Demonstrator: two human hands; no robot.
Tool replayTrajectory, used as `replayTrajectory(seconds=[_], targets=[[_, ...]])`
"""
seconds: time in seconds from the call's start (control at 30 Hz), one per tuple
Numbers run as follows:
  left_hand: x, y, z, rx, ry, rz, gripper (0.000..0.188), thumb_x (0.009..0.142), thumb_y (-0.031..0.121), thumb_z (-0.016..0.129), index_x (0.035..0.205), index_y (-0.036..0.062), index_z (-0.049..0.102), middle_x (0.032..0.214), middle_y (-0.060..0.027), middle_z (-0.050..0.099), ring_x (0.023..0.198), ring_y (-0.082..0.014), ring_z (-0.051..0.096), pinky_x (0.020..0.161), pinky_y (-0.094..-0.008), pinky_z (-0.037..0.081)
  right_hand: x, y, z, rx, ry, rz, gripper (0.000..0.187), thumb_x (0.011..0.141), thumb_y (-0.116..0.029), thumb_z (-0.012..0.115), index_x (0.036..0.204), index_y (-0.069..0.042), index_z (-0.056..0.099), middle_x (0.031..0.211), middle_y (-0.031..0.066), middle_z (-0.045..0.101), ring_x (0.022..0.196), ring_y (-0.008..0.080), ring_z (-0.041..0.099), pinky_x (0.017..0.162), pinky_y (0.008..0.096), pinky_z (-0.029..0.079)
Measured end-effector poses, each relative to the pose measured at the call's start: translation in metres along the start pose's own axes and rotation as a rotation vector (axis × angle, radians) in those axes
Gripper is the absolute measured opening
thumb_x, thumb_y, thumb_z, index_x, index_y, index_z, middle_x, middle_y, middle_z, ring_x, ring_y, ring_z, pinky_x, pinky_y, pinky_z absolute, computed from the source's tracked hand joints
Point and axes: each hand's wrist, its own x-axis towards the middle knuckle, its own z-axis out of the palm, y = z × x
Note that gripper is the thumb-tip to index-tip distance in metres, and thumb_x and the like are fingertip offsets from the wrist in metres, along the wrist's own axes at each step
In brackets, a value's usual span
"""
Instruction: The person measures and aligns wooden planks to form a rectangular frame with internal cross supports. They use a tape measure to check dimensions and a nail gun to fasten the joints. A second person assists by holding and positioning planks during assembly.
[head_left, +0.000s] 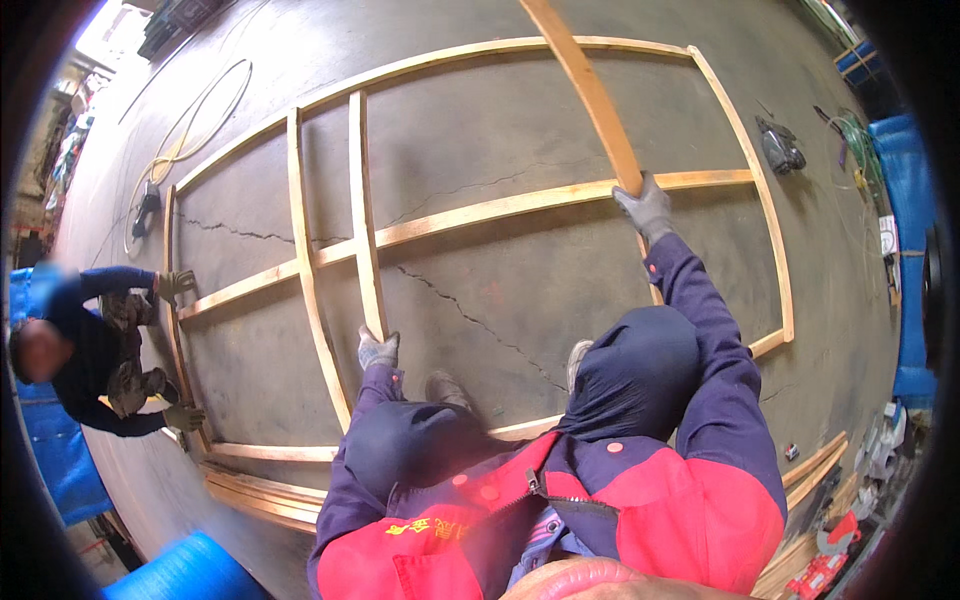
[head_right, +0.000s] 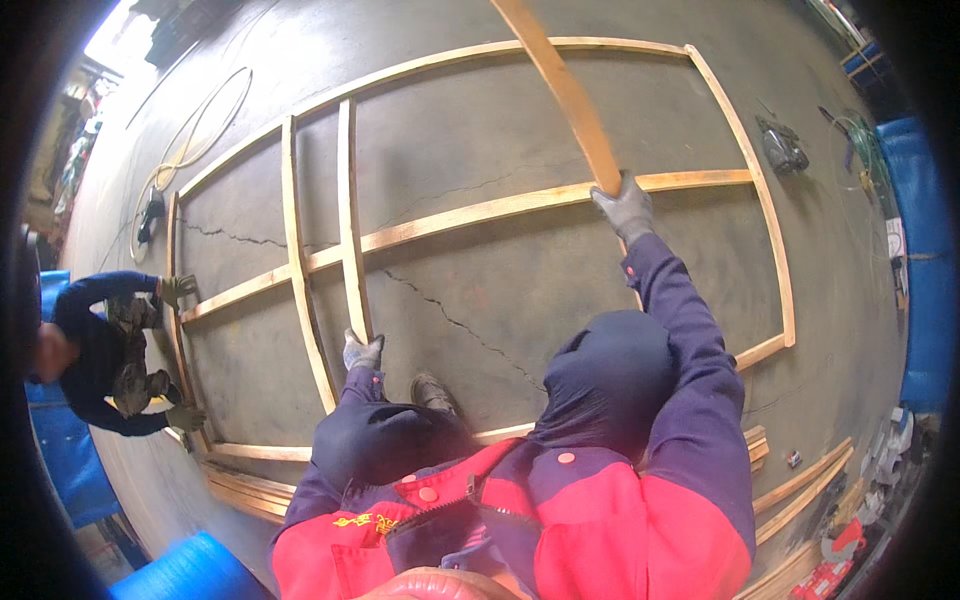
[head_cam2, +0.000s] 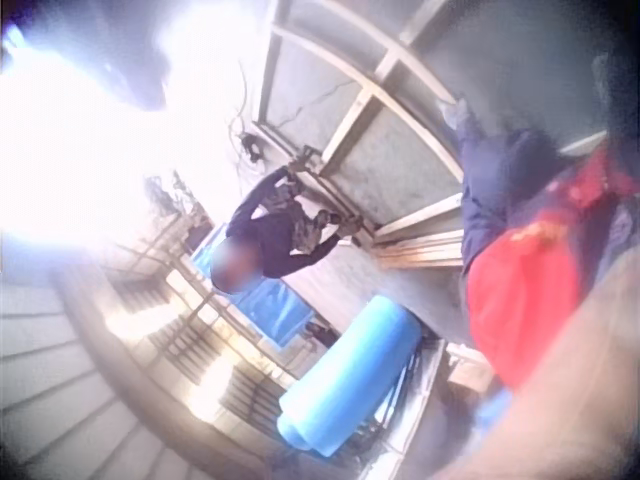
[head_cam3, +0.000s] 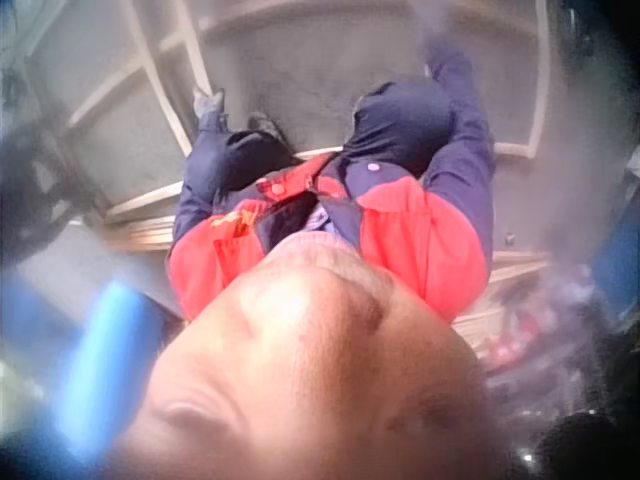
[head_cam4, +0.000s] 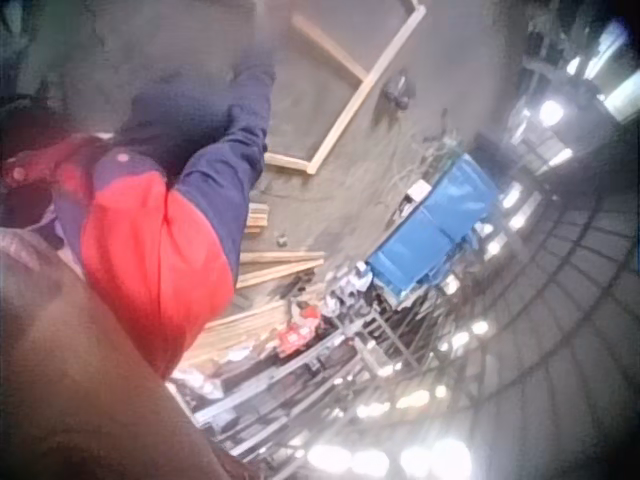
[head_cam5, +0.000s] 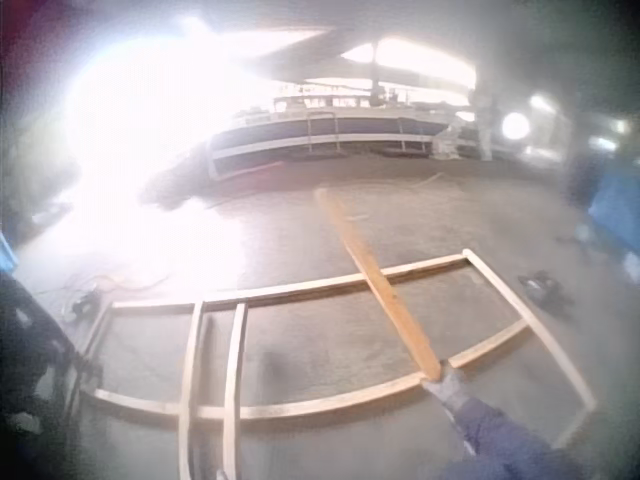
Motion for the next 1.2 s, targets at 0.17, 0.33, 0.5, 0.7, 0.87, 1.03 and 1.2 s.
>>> replayTrajectory(seconds=[0.17,0.33,0.5,0.7,0.87,1.03,1.2], targets=[[0.022,-0.033,0.046,0.06,-0.092,-0.085,0.074,0.071,0.033,0.089,0.128,0.0026,0.052,0.11,-0.0249,0.069,0.106,-0.0423,0.067,0.091,-0.0478,0.053,0.032,0.014,0.014,-0.077,-0.052,0.103,0.064,0.075,-0.047,0.083,0.119,-0.005,0.064,0.109,0.0223,0.073,0.105,0.0375,0.07,0.088,0.0459,0.054],[0.028,-0.051,0.063,0.082,-0.12,-0.06,0.084,0.07,0.028,0.09,0.138,0.0017,0.047,0.119,-0.0251,0.066,0.114,-0.0415,0.064,0.097,-0.0468,0.051,0.034,0.086,0.049,-0.23,-0.083,0.113,0.069,0.077,-0.054,0.08,0.124,-0.007,0.063,0.111,0.0219,0.072,0.108,0.0383,0.068,0.092,0.0465,0.053],[0.025,-0.055,0.061,0.137,-0.15,0.021,0.088,0.072,0.029,0.089,0.142,0.0001,0.043,0.126,-0.0259,0.062,0.118,-0.0422,0.06,0.101,-0.0461,0.05,-0.024,0.162,0.07,-0.394,-0.26,0.178,0.107,0.079,-0.056,0.078,0.159,-0.01,0.025,0.137,0.0317,0.055,0.121,0.0467,0.059,0.099,0.0561,0.05],[0.026,-0.047,0.064,0.171,-0.097,-0.006,0.086,0.072,0.031,0.087,0.139,-0.0001,0.043,0.122,-0.026,0.061,0.116,-0.0435,0.06,0.1,-0.0471,0.049,-0.069,0.19,0.082,-0.297,-0.096,0.163,0.083,0.079,-0.045,0.081,0.143,-0.006,0.048,0.114,0.0282,0.067,0.105,0.0454,0.066,0.088,0.0505,0.054],[0.021,-0.048,0.061,0.127,-0.083,0.028,0.078,0.074,0.029,0.086,0.134,-0.0003,0.045,0.116,-0.0268,0.063,0.112,-0.0457,0.061,0.095,-0.0485,0.05,-0.074,0.184,0.089,-0.089,0.033,0.129,0.044,0.082,-0.035,0.079,0.115,-0.01,0.063,0.099,0.0217,0.071,0.096,0.0429,0.068,0.081,0.0518,0.053],[0.022,-0.042,0.06,0.157,-0.121,-0.033,0.085,0.074,0.027,0.086,0.141,0.0002,0.041,0.125,-0.025,0.06,0.118,-0.0441,0.058,0.102,-0.047,0.048,-0.063,0.172,0.075,-0.314,0.214,0.098,0.067,0.08,-0.035,0.081,0.139,-0.016,0.054,0.109,0.0241,0.064,0.098,0.0447,0.064,0.082,0.0505,0.053],[0.017,-0.038,0.061,0.161,-0.005,0.066,0.077,0.074,0.029,0.086,0.133,-0.0002,0.045,0.111,-0.0266,0.064,0.107,-0.0458,0.063,0.092,-0.0493,0.051,-0.06,0.166,0.072,-0.68,0.061,-0.03,0.106,0.075,-0.028,0.086,0.161,-0.03,0.024,0.143,0.0195,0.042,0.124,0.0408,0.05,0.099,0.0555,0.046]])
